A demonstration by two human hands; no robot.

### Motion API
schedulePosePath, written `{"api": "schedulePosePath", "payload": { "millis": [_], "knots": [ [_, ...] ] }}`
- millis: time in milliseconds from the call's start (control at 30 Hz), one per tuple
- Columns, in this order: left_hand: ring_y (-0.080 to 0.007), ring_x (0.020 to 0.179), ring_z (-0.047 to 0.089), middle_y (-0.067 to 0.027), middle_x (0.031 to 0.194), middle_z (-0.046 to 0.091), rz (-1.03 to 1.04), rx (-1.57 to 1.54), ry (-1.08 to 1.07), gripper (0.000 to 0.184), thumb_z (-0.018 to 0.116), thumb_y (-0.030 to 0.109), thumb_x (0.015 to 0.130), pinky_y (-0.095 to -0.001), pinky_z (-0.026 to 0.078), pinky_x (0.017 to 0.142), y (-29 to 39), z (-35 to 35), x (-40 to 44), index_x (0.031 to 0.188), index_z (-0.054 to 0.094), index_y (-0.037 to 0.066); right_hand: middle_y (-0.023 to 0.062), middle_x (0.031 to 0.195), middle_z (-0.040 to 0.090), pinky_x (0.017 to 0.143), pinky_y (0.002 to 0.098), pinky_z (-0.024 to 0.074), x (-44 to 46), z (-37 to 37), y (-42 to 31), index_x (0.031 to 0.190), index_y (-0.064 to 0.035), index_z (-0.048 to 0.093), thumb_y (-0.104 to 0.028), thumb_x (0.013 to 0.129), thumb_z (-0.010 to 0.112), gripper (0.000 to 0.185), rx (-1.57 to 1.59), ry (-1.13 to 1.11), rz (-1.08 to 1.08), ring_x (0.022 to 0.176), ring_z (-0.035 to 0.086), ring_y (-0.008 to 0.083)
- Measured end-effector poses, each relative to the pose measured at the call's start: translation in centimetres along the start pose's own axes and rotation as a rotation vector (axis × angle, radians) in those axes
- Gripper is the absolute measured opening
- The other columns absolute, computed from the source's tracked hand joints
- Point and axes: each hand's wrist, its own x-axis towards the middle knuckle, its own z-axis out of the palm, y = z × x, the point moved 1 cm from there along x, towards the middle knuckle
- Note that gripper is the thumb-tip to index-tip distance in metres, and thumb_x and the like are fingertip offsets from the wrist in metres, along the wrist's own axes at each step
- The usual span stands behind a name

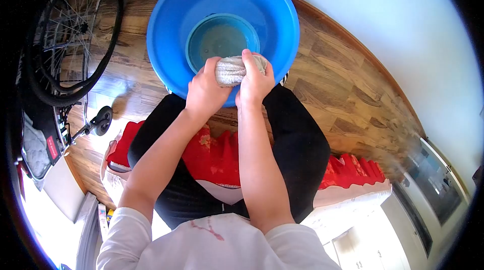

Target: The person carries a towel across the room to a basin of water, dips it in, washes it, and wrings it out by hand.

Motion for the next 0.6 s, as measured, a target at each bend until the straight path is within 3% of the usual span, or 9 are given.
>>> {"api": "schedulePosePath", "payload": {
  "millis": [67, 200, 433, 600],
  "knots": [
    [-0.0423, 0.089, 0.064, -0.0201, 0.105, 0.062, 0.026, -0.011, 0.043, 0.053, 0.070, 0.019, 0.076, -0.0485, 0.054, 0.075, -0.7, 0.4, -0.8, 0.122, 0.045, 0.009, 0.0080, 0.089, 0.064, 0.071, 0.0279, 0.0506, -0.2, 0.3, 0.3, 0.098, 0.0031, 0.063, -0.002, 0.075, 0.080, 0.029, -0.014, 0.023, -0.044, 0.078, 0.061, 0.0137],
    [-0.0414, 0.090, 0.063, -0.0174, 0.106, 0.060, 0.078, -0.060, 0.096, 0.061, 0.074, 0.011, 0.071, -0.0469, 0.054, 0.075, -0.9, 0.6, -1.4, 0.125, 0.045, 0.010, 0.0081, 0.093, 0.064, 0.070, 0.0247, 0.0512, -0.3, -0.1, -0.3, 0.098, 0.0026, 0.064, 0.005, 0.072, 0.079, 0.030, -0.015, -0.194, -0.197, 0.080, 0.062, 0.0115],
    [-0.0391, 0.104, 0.057, -0.0155, 0.112, 0.056, 0.222, -0.208, 0.224, 0.068, 0.076, -0.002, 0.064, -0.0430, 0.050, 0.085, -0.5, -0.9, -0.7, 0.124, 0.047, 0.008, 0.0063, 0.096, 0.066, 0.074, 0.0236, 0.0506, -0.9, -0.5, -3.8, 0.098, 0.0000, 0.066, 0.002, 0.071, 0.081, 0.031, -0.354, -0.538, -0.462, 0.084, 0.062, 0.0101],
    [-0.0368, 0.103, 0.057, -0.0158, 0.113, 0.055, 0.430, -0.220, 0.429, 0.061, 0.074, -0.006, 0.063, -0.0421, 0.048, 0.087, -0.3, -2.7, 0.4, 0.119, 0.052, 0.006, 0.0095, 0.102, 0.065, 0.080, 0.0268, 0.0511, -1.3, -0.1, -5.4, 0.100, 0.0005, 0.065, 0.002, 0.070, 0.081, 0.034, -0.364, -0.720, -0.608, 0.091, 0.063, 0.0143]
  ]
}}
